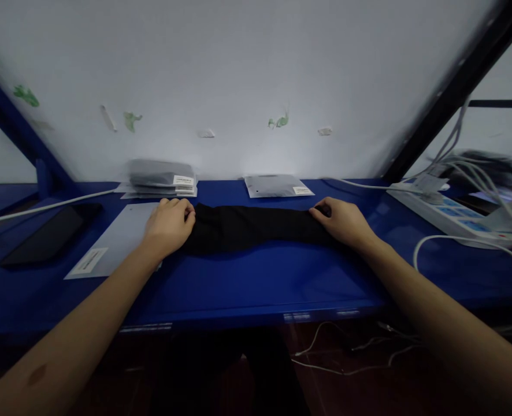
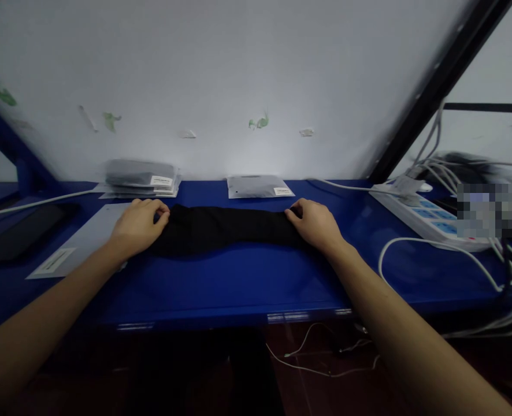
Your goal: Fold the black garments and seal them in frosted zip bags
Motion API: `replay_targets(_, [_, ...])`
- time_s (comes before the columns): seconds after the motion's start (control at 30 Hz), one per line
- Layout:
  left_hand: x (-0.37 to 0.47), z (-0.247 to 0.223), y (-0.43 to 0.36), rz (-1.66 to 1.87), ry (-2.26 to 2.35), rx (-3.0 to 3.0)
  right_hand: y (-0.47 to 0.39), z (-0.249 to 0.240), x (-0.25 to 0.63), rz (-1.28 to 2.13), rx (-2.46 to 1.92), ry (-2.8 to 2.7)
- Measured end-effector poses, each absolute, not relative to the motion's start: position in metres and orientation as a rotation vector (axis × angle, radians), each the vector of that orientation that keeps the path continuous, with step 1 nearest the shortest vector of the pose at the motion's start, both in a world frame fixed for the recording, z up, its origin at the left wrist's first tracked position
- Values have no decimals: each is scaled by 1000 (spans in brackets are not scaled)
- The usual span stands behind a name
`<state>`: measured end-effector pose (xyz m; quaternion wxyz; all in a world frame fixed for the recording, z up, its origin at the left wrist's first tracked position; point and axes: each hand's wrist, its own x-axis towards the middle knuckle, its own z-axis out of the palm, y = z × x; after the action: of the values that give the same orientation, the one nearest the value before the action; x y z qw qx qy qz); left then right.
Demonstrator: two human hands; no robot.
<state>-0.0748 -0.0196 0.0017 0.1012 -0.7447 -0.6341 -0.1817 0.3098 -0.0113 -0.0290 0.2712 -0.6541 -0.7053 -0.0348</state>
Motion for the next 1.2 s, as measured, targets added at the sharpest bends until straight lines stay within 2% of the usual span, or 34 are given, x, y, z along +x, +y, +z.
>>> replay_targets(1.2, [-72, 12, -27, -360, -1891, -2205, -12, -30, 310, -138, -1744, -1921])
